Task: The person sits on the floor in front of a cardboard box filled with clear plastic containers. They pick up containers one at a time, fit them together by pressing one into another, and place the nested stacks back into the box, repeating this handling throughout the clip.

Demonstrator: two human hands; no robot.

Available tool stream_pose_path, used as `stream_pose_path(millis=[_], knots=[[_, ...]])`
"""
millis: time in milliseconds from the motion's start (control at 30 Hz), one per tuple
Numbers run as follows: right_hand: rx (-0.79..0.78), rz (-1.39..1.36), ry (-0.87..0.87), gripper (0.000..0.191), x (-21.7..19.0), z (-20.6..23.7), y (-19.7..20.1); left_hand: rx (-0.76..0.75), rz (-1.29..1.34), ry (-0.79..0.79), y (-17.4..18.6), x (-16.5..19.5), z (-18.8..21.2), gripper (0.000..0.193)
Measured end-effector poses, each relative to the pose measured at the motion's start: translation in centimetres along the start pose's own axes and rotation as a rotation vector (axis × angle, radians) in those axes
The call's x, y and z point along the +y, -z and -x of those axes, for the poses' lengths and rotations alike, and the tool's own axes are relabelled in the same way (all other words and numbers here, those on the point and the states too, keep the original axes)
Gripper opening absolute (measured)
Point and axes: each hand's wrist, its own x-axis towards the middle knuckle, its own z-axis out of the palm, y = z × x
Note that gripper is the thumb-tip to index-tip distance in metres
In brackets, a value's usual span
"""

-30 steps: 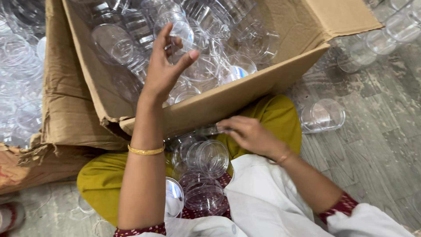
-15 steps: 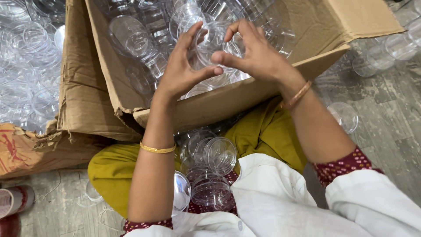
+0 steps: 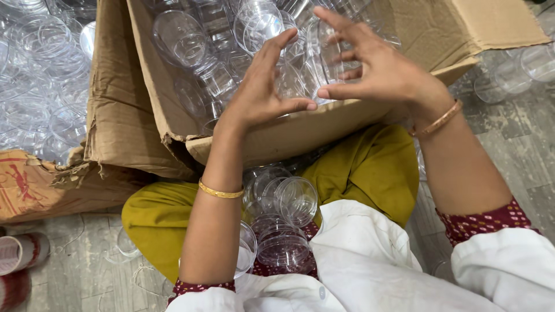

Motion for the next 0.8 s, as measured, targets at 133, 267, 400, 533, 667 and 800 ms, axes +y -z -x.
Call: stream_pose_path(millis=[133,267,400,533,667,800], knots=[[0.057,0.065,0.055,0.104,-0.4,0.3,-0.9,0.020,-0.052,-0.074,0.0,0.1,0.3,0.124],[0.023,0.161,0.080,0.104,0.2,-0.7,-1.2,0.034,-0.088,-0.107,0.0,0.0,0.2,0.120],[0.020,0.199,0.053,0.106,0.7,-1.2,-1.3,0.036,-0.077,-0.082,-0.1,-0.1,0.3,0.120],[0.012,0.216,0.087,0.106,1.0,-1.6,-1.5,0.045,-0.099,-0.107,-0.1,-0.4,0.4,0.126],[0.013,0.233,0.064,0.106,0.8,-1.9,-1.7,0.052,-0.113,-0.121,-0.2,-0.8,0.4,0.128],[-0.028,0.257,0.027,0.104,0.5,-2.4,-1.7,0.073,-0.122,-0.121,-0.1,-1.0,0.7,0.128]])
